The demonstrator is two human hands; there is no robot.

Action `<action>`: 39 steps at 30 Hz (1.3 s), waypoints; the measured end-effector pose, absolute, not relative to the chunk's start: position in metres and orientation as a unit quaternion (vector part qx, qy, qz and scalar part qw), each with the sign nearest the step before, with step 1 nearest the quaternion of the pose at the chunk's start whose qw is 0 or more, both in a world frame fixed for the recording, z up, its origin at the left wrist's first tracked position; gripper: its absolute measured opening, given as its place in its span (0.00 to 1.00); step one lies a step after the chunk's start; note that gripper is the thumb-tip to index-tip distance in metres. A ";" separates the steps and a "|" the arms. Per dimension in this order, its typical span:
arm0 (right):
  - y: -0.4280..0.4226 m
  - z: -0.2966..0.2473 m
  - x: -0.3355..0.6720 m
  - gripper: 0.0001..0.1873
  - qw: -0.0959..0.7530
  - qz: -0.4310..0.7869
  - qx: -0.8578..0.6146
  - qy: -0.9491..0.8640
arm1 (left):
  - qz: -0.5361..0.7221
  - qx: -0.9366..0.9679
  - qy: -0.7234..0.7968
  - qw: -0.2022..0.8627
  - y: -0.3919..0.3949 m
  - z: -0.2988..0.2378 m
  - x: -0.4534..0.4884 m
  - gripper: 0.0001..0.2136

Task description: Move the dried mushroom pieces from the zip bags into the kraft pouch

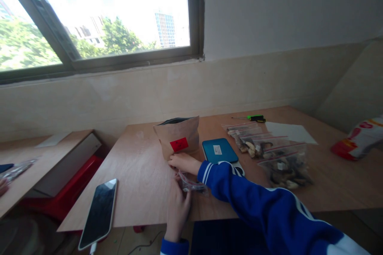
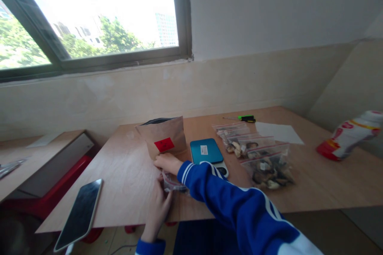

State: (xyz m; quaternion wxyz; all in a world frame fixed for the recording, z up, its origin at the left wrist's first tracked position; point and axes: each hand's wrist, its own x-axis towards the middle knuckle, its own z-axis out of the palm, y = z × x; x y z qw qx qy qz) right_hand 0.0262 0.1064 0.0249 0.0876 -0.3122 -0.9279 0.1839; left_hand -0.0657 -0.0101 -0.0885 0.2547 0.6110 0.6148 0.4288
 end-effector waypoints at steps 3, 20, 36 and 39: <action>0.105 0.036 0.028 0.10 0.076 0.159 -0.297 -0.938 | 0.427 0.604 0.626 0.246 -0.010 -0.097 -0.066 0.28; 0.135 0.142 0.076 0.11 0.367 0.070 -0.311 -0.874 | 0.453 0.618 0.575 0.285 -0.010 -0.079 -0.066 0.21; 0.053 0.082 0.103 0.14 0.023 0.205 -0.309 -0.928 | 0.439 0.617 0.598 0.262 -0.012 -0.081 -0.066 0.22; 0.055 0.051 0.094 0.11 -0.048 0.182 -0.339 -0.922 | 0.437 0.619 0.593 0.272 -0.011 -0.080 -0.066 0.22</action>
